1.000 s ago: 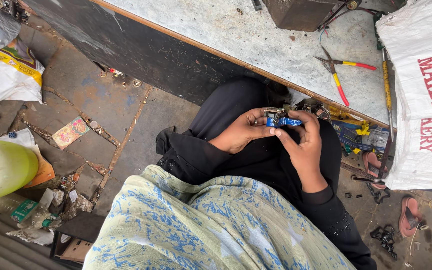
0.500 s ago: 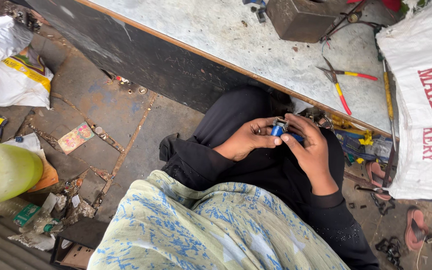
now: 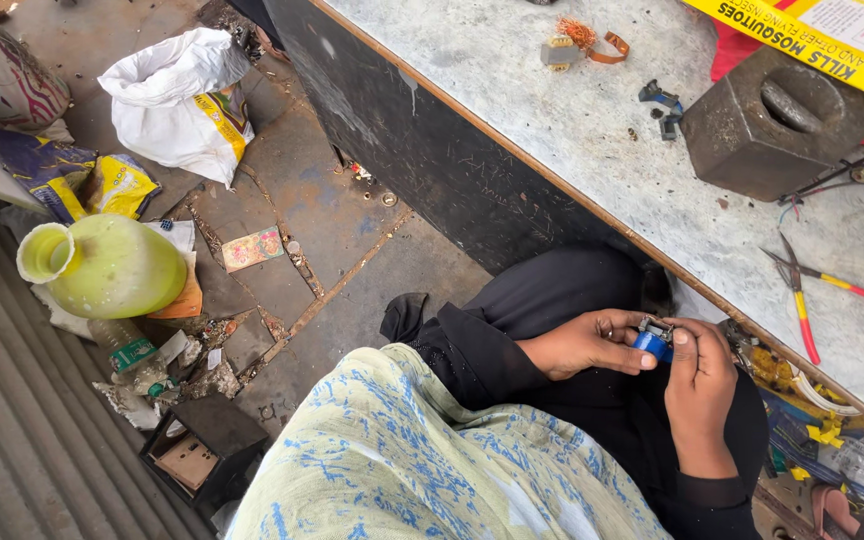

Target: The person sits on the floor and repairs a small electronic component, likely a motor or switch. They use pliers to strip wires and manipulate the internal parts of the device, occasionally adjusting the component with their fingers.

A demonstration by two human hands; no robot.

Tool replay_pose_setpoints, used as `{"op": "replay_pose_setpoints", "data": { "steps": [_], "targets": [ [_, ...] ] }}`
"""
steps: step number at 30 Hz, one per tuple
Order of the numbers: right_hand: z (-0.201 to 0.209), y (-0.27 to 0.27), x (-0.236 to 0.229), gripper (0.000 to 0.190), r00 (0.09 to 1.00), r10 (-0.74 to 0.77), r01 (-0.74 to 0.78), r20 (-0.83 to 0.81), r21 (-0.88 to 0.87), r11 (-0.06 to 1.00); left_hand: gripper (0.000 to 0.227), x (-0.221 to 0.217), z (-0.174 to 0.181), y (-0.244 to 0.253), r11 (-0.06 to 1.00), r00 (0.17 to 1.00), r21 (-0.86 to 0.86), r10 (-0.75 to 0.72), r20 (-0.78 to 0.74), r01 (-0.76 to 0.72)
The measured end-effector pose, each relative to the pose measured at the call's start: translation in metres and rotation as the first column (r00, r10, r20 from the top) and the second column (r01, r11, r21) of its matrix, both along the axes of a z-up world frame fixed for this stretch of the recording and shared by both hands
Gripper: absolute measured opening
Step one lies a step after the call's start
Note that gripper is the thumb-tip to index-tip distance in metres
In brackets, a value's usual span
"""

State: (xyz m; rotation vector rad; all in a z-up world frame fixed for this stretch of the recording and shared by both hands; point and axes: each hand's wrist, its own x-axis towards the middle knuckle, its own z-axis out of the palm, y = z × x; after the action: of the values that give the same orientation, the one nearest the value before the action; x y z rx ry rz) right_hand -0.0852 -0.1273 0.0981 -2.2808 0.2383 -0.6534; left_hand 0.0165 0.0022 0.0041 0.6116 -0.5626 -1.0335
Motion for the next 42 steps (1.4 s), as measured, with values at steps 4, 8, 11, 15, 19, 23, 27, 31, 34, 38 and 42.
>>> {"op": "replay_pose_setpoints", "data": {
  "steps": [4, 8, 11, 15, 19, 23, 27, 31, 34, 38, 42],
  "targets": [
    [-0.010, -0.004, 0.005, 0.022, 1.000, 0.013, -0.016, 0.019, 0.182, 0.983, 0.070, 0.005, -0.003, -0.003, 1.000, 0.998, 0.028, -0.008, -0.061, 0.010],
    [-0.019, -0.007, 0.004, 0.035, 0.990, 0.103, -0.137, 0.100, 0.438, 0.889, 0.071, 0.006, -0.008, -0.005, 0.999, 0.998, 0.032, 0.015, -0.060, -0.014],
    [-0.029, -0.013, 0.001, 0.042, 0.995, 0.099, -0.096, 0.020, 0.487, 0.868, 0.075, 0.004, -0.014, -0.009, 0.996, 0.997, 0.050, 0.075, -0.006, -0.075],
    [-0.047, -0.021, -0.007, 0.041, 0.994, 0.105, -0.065, -0.034, 0.593, 0.802, 0.079, 0.003, -0.020, -0.012, 0.994, 0.994, 0.040, 0.104, 0.042, -0.106],
    [-0.050, -0.030, -0.010, 0.034, 0.991, 0.043, 0.037, -0.124, 0.575, 0.817, 0.077, 0.004, -0.024, -0.015, 0.995, 0.998, 0.072, 0.066, 0.006, -0.067],
    [-0.051, -0.033, -0.005, 0.028, 0.989, 0.039, 0.057, -0.142, 0.614, 0.788, 0.073, 0.010, -0.032, -0.019, 0.998, 0.991, 0.056, -0.003, -0.137, 0.011],
    [-0.046, -0.030, -0.003, 0.022, 0.990, 0.007, 0.087, -0.143, 0.637, 0.766, 0.073, 0.009, -0.036, -0.020, 1.000, 0.995, -0.009, 0.001, -0.098, -0.002],
    [-0.041, -0.027, -0.006, 0.013, 0.999, 0.021, 0.002, -0.038, 0.527, 0.850, 0.076, 0.010, -0.030, -0.016, 0.999, 1.000, 0.045, 0.009, -0.018, -0.008],
    [-0.034, -0.024, -0.011, 0.008, 1.000, 0.017, -0.008, -0.018, 0.425, 0.905, 0.077, 0.008, -0.025, -0.016, 0.997, 0.998, 0.050, 0.058, 0.028, -0.059],
    [-0.028, -0.019, -0.015, 0.008, 0.999, 0.038, -0.028, -0.005, 0.576, 0.817, 0.080, 0.007, -0.022, -0.015, 0.988, 0.989, 0.047, 0.145, -0.029, -0.144],
    [-0.028, -0.012, -0.019, 0.006, 0.999, 0.051, -0.032, -0.011, 0.642, 0.766, 0.082, 0.005, -0.017, -0.016, 0.976, 0.978, 0.079, 0.208, -0.027, -0.205]
  ]
}}
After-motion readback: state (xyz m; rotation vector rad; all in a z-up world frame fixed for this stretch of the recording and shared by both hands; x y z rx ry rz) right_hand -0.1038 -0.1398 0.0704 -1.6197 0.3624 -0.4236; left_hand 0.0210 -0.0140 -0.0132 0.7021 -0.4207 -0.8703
